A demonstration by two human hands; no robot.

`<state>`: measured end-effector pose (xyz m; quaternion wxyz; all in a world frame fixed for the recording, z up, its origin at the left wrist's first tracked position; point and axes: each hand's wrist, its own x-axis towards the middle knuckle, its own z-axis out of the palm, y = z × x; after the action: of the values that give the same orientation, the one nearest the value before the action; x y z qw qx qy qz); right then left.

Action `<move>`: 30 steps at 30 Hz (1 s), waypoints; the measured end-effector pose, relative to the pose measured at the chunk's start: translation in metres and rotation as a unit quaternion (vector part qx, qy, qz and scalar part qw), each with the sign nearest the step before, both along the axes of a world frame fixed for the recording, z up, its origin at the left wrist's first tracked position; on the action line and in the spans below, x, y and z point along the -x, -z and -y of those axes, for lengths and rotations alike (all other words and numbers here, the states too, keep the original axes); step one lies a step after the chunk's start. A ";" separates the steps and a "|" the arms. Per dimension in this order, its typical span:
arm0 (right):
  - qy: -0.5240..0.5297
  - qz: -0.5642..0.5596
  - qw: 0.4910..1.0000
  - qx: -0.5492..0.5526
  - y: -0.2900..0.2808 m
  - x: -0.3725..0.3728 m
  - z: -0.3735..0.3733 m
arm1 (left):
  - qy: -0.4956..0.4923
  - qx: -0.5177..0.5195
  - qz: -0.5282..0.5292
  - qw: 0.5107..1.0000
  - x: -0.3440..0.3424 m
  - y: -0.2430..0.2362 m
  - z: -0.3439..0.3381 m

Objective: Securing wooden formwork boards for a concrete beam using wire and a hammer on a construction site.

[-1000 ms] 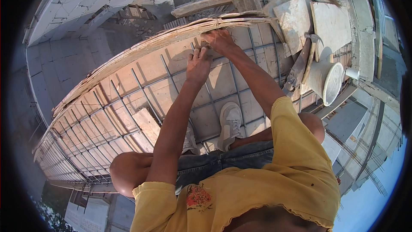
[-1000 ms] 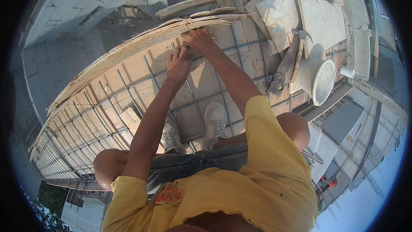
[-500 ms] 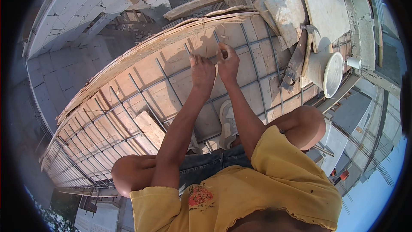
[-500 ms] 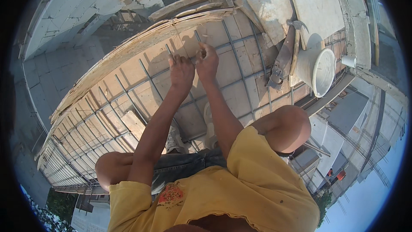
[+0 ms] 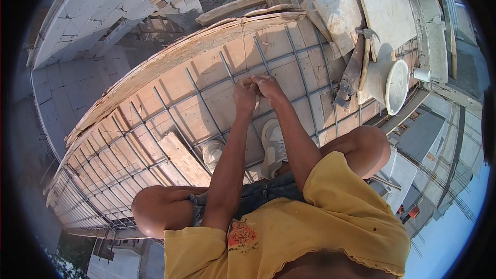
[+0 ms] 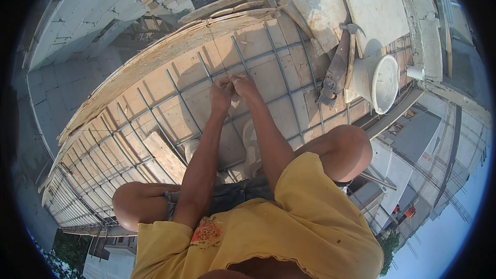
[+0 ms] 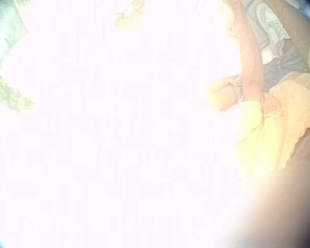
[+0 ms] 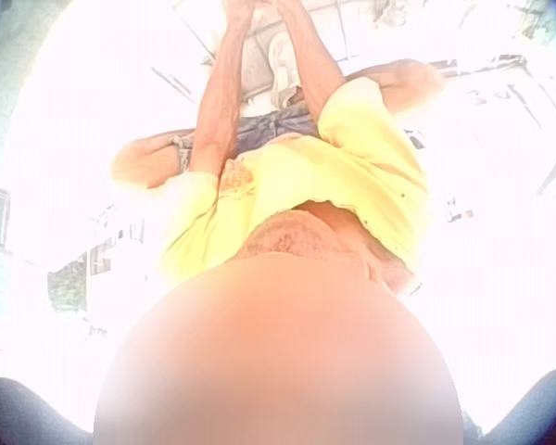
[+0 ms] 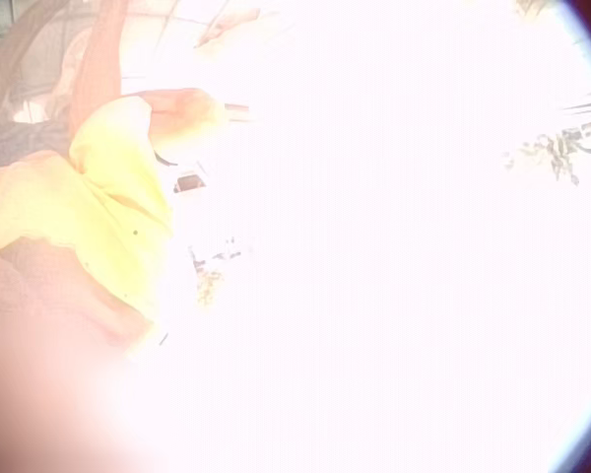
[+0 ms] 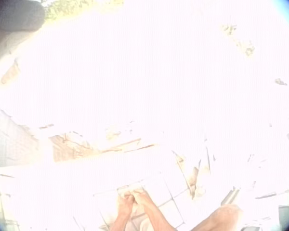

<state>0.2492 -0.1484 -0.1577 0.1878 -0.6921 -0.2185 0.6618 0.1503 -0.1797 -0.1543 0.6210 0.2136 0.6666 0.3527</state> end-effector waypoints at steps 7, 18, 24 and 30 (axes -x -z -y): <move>-0.335 0.395 0.832 -0.198 -0.021 -0.012 -0.019 | 0.237 -0.176 -0.383 0.875 0.046 -0.037 -0.041; -0.576 0.431 0.553 -0.421 -0.001 0.001 -0.101 | 0.345 -0.073 -0.376 0.857 0.023 -0.010 -0.061; -0.624 0.281 0.636 -0.357 -0.009 0.015 -0.130 | 0.357 -0.169 -0.393 0.831 0.046 -0.002 -0.046; -0.700 0.292 0.586 -0.285 -0.007 0.024 -0.142 | 0.530 -0.148 -0.428 0.716 0.037 -0.012 -0.075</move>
<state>0.2251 -0.0064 -0.1512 -0.2200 -0.3919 -0.8562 0.2548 0.1132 -0.1049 -0.1428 0.3147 0.7498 0.5779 -0.0693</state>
